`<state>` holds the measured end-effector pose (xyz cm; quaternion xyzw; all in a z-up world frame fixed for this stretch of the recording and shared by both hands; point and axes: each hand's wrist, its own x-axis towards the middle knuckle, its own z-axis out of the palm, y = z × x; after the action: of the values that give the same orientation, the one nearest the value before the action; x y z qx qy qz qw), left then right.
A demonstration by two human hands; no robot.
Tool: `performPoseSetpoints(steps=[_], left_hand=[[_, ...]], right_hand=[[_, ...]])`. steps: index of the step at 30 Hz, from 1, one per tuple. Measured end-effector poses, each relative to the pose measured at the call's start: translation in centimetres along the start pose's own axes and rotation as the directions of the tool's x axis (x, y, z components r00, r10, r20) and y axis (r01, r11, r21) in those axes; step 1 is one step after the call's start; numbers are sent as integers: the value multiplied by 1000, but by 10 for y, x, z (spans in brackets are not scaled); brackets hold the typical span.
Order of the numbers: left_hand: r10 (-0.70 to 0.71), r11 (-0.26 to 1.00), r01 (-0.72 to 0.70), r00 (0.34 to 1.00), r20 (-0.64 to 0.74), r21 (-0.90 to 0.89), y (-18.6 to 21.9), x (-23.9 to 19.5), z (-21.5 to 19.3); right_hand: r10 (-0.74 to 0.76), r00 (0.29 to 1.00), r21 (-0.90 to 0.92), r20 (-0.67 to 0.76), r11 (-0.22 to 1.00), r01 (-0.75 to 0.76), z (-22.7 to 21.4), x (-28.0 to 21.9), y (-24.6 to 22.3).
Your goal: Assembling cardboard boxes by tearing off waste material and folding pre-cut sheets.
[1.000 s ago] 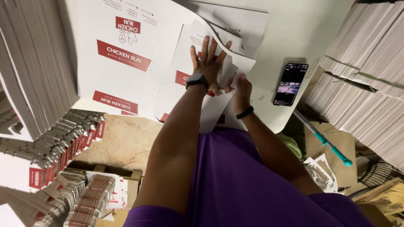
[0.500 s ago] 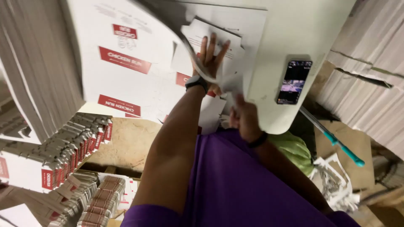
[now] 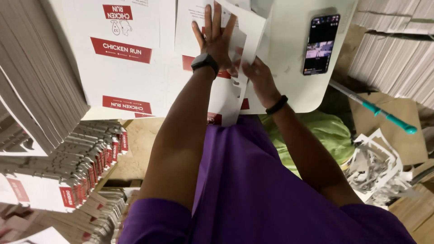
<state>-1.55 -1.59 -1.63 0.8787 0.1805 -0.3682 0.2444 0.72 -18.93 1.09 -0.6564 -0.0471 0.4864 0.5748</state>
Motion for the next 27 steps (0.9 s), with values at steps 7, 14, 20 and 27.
performPoseSetpoints(steps=[7, 14, 20, 27], left_hand=[[241, 965, -260, 935, -262, -43, -41, -32, 81], [89, 996, -88, 996, 11, -6, -21, -73, 81], [71, 995, -73, 997, 37, 66, -24, -69, 90], [87, 993, -94, 992, 93, 75, -43, -33, 139]], right_hand=[[237, 957, 313, -171, 934, -175, -1, 4, 13], [115, 919, 214, -377, 976, -34, 44, -18, 21], [107, 848, 41, -519, 994, -101, 88, -79, 9], [-48, 840, -112, -540, 994, -15, 130, -121, -4]])
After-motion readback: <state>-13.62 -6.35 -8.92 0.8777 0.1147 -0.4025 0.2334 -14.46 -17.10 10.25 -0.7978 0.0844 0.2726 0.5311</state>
